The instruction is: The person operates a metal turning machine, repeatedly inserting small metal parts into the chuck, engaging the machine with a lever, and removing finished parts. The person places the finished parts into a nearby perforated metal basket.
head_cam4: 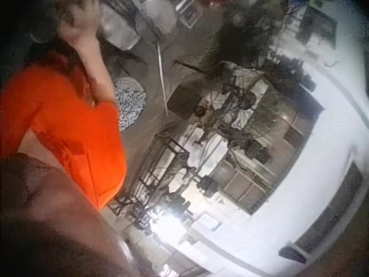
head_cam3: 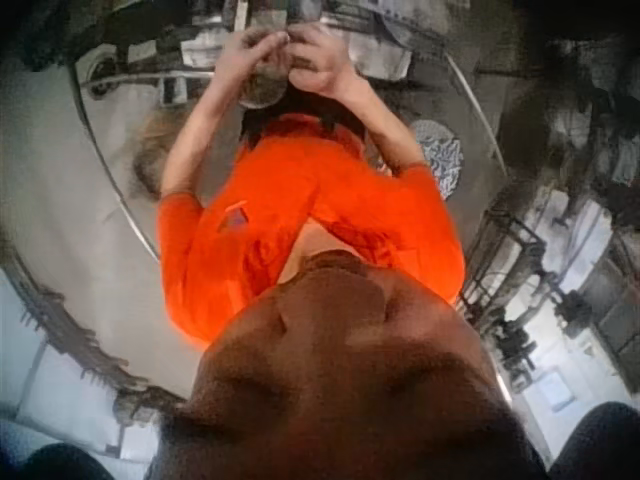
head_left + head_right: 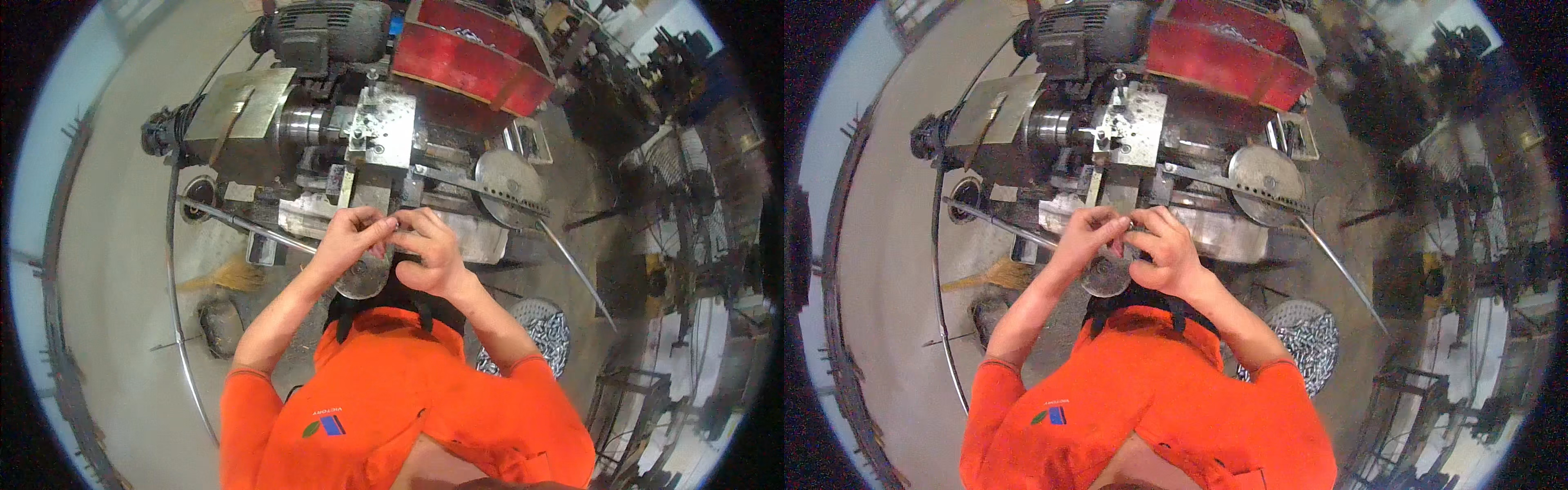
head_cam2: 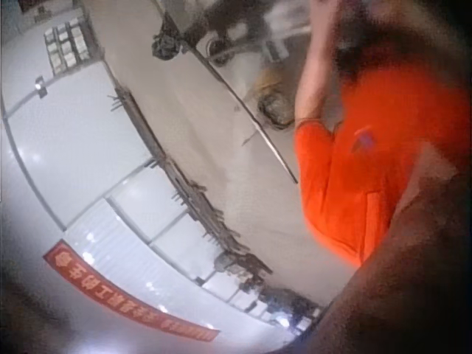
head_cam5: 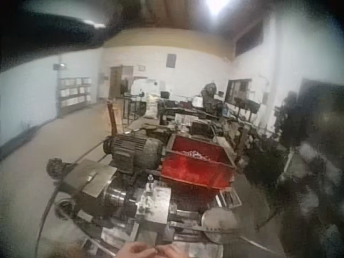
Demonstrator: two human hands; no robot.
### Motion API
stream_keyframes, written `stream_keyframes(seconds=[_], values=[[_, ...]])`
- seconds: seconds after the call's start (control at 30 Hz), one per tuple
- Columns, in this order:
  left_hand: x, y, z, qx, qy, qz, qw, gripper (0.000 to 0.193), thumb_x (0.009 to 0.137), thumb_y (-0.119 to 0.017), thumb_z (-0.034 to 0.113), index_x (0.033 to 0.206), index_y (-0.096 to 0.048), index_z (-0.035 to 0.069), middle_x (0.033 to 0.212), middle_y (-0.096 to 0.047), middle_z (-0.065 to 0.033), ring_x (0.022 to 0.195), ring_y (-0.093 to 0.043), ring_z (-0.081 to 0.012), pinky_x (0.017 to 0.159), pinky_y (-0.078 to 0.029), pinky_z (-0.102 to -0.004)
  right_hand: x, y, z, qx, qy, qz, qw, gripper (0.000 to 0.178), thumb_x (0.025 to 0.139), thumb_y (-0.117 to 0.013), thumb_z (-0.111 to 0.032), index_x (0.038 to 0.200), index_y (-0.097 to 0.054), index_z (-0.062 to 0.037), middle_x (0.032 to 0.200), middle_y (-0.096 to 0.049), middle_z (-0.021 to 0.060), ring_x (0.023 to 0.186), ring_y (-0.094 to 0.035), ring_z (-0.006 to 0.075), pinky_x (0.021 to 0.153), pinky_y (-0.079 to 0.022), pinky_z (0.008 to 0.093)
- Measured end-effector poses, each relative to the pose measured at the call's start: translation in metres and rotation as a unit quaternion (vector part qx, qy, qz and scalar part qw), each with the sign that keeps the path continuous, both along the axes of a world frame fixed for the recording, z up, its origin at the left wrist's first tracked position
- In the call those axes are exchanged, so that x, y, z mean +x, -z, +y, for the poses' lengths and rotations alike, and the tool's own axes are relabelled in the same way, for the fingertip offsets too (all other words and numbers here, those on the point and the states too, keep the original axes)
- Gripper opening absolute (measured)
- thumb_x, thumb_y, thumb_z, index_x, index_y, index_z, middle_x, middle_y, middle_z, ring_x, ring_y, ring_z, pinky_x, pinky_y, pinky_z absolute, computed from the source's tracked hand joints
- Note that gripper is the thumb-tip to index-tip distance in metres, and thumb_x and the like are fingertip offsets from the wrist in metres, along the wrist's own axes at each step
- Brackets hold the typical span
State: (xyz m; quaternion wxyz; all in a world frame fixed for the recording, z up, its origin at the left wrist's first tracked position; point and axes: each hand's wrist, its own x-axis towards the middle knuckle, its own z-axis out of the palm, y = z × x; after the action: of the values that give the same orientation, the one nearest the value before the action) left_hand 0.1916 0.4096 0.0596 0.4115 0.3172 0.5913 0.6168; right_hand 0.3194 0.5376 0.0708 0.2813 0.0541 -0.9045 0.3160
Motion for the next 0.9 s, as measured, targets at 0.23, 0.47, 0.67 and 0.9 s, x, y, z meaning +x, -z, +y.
stream_keyframes(seconds=[0.23, 0.47, 0.67, 0.9], values=[[-0.032, -0.023, -0.020, -0.102, 0.019, 0.236, 0.966, 0.025, 0.085, -0.064, 0.024, 0.085, -0.066, 0.000, 0.065, -0.061, -0.0010, 0.062, -0.056, -0.0065, 0.056, -0.046, -0.0239, -0.040, -0.017, 0.013, 0.093, -0.107, -0.068, 0.988, 0.027, 0.052, -0.063, -0.014, 0.078, -0.066, -0.0060, 0.091, -0.060, 0.0113, 0.080, -0.054, 0.0288, 0.070, -0.047, 0.0378], [-0.114, -0.055, -0.168, -0.165, -0.283, 0.320, 0.889, 0.022, 0.088, -0.057, 0.016, 0.102, -0.062, 0.000, 0.068, -0.060, -0.0036, 0.061, -0.055, -0.0079, 0.057, -0.044, -0.0232, -0.159, -0.034, 0.036, 0.238, -0.041, -0.073, 0.968, 0.022, 0.055, -0.062, -0.017, 0.073, -0.069, -0.0073, 0.086, -0.063, 0.0099, 0.083, -0.055, 0.0320, 0.071, -0.047, 0.0403], [-0.108, -0.001, -0.331, -0.407, -0.366, 0.428, 0.719, 0.029, 0.081, -0.053, 0.003, 0.108, -0.060, 0.001, 0.074, -0.063, -0.0136, 0.064, -0.061, -0.0201, 0.063, -0.047, -0.0318, -0.222, 0.005, 0.049, 0.174, 0.083, -0.228, 0.954, 0.026, 0.053, -0.060, -0.020, 0.073, -0.072, -0.0085, 0.077, -0.066, 0.0151, 0.079, -0.062, 0.0336, 0.072, -0.051, 0.0384], [-0.054, 0.055, -0.345, -0.407, -0.429, 0.283, 0.755, 0.043, 0.081, -0.066, 0.024, 0.112, -0.055, -0.003, 0.070, -0.061, -0.0114, 0.062, -0.058, -0.0207, 0.059, -0.046, -0.0330, -0.230, 0.001, 0.048, 0.162, -0.005, -0.241, 0.957, 0.031, 0.054, -0.061, -0.018, 0.081, -0.071, -0.0067, 0.083, -0.065, 0.0174, 0.080, -0.063, 0.0338, 0.074, -0.050, 0.0379]])
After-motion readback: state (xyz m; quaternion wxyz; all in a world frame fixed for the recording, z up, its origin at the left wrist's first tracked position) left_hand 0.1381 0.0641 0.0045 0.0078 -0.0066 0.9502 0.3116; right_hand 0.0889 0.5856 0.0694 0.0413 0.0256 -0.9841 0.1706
